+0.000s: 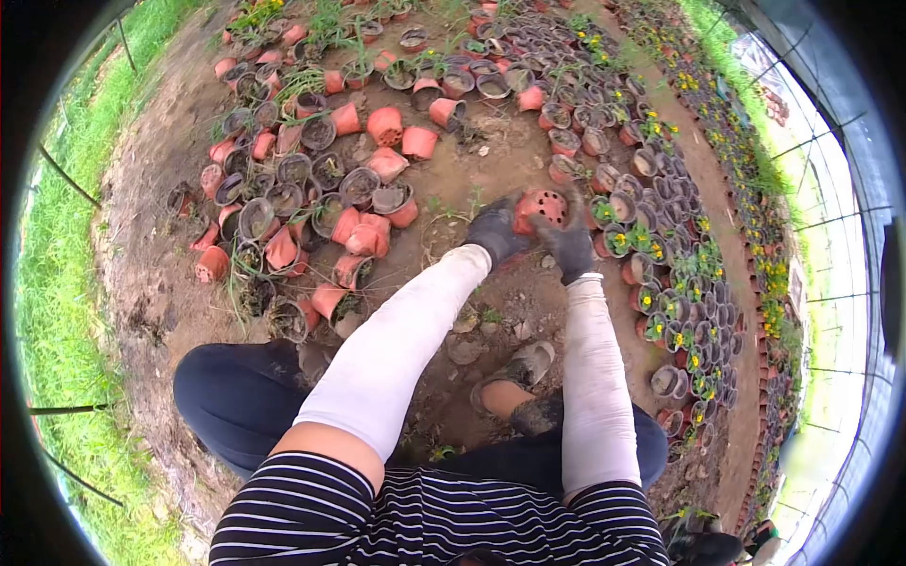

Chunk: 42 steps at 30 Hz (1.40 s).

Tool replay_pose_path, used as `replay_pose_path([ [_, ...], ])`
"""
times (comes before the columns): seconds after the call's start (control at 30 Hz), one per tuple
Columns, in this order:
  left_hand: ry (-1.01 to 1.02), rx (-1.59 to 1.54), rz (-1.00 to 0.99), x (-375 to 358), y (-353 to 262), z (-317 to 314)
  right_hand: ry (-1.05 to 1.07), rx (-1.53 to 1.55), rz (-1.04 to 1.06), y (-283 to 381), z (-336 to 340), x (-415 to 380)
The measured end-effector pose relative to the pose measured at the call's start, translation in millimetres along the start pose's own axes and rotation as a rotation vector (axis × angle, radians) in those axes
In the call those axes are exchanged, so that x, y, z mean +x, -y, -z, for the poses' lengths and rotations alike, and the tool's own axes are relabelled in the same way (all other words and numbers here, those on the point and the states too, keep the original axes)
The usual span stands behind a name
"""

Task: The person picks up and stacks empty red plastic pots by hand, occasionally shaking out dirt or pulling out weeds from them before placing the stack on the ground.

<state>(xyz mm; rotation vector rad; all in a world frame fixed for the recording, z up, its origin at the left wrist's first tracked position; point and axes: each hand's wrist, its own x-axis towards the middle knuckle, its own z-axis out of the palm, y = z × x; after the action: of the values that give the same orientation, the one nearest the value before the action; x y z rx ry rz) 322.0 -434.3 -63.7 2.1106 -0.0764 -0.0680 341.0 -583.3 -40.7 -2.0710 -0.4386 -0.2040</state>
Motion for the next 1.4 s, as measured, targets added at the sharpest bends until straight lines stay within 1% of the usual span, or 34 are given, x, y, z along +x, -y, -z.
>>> replay_pose_path([
  [0.07, -0.086, -0.025, -0.082, 14.8, 32.5, -24.5, -0.088, 0.181, -0.045, -5.9, -3.8, -0.1],
  [0.1, -0.080, -0.055, -0.127, 12.6, 29.7, -17.9, -0.133, 0.222, -0.044, -12.9, -6.3, 1.1],
  [0.2, 0.202, -0.406, 0.073, 28.5, 54.8, -12.5, -0.076, 0.204, -0.147, -30.1, 1.1, 1.4],
  [0.23, 0.303, -0.686, 0.123, 16.5, 28.2, 17.1, -0.057, 0.208, -0.145, -26.8, 3.4, 1.2],
  [0.3, 0.195, -0.348, -0.106, 40.4, 73.3, -2.5, -0.014, 0.220, -0.136, -17.4, 5.0, 1.6],
  [0.33, 0.137, -0.178, -0.216, 44.3, 77.7, -3.5, -0.006, 0.215, -0.109, -14.4, 4.2, 2.8],
  [0.37, 0.017, -0.352, 0.146, 49.0, 73.9, -16.1, 0.003, 0.211, -0.083, -11.9, 2.9, 3.6],
  [0.47, 0.037, -0.242, 0.219, 35.9, 27.2, 9.1, 0.003, 0.191, -0.045, -11.4, 0.3, 4.5],
  [0.5, 0.005, -0.059, 0.221, 35.6, 15.9, 14.3, -0.004, 0.183, -0.039, -11.2, 0.0, 4.6],
  [0.6, -0.128, 0.065, 0.295, 52.2, 27.5, -9.3, -0.029, 0.116, -0.053, -7.9, -3.3, 0.6],
  [0.67, -0.050, 0.332, 0.068, 68.9, 64.3, -26.5, 0.013, 0.080, -0.092, -12.7, -10.0, -6.9],
  [0.7, -0.008, 0.465, -0.048, 69.0, 66.0, -24.7, 0.034, 0.062, -0.112, -18.0, -13.5, -10.2],
  [0.8, 0.127, 0.597, -0.028, 70.7, 62.8, -22.9, 0.031, 0.050, -0.066, -42.9, -26.2, -14.5],
  [0.9, 0.257, 0.584, 0.037, 74.7, 58.6, -14.0, 0.157, 0.002, -0.087, -69.1, -26.8, -17.7],
  [1.0, 0.366, 0.679, 0.095, 73.0, 67.7, -21.6, 0.180, -0.260, -0.054, -103.0, -32.8, -34.5],
  [1.03, 0.239, 0.635, 0.075, 68.7, 74.7, -27.5, 0.135, -0.206, -0.049, -110.6, -33.1, -32.8],
  [1.07, 0.098, 0.444, 0.208, 65.3, 82.1, -33.0, 0.094, -0.145, -0.048, -118.3, -36.2, -33.4],
  [1.1, -0.039, 0.253, 0.344, 50.5, 76.7, -30.3, 0.059, -0.080, -0.054, -117.6, -40.2, -37.5],
  [1.13, -0.181, 0.061, 0.479, 37.9, 73.5, -26.1, 0.068, -0.061, -0.102, -116.8, -42.0, -41.9],
  [1.2, -0.264, 0.349, 0.185, 12.5, 131.5, -17.4, 0.064, -0.027, -0.190, -112.5, -41.0, -44.0],
  [1.23, -0.297, 0.481, 0.145, -17.2, 115.5, 19.0, 0.054, 0.006, -0.186, -112.6, -40.8, -47.5],
  [1.27, -0.444, 0.014, 0.396, -31.5, 130.3, 38.0, 0.037, 0.008, -0.137, -107.8, -39.9, -51.2],
  [1.3, -0.763, 0.586, 0.053, -39.0, 205.5, 33.7, 0.026, 0.006, -0.085, -100.0, -36.8, -55.6],
  [1.33, -0.652, 0.561, 0.330, -64.2, 193.6, 56.7, 0.020, 0.003, -0.028, -93.1, -34.5, -60.3],
  [1.37, -0.652, 0.667, 0.315, -81.8, 216.5, 65.7, 0.061, -0.127, -0.087, -102.0, -33.2, -70.0],
  [1.4, -0.443, 0.501, 0.419, -97.1, 212.7, 85.0, 0.102, -0.260, -0.148, -129.8, -32.7, -87.6],
])
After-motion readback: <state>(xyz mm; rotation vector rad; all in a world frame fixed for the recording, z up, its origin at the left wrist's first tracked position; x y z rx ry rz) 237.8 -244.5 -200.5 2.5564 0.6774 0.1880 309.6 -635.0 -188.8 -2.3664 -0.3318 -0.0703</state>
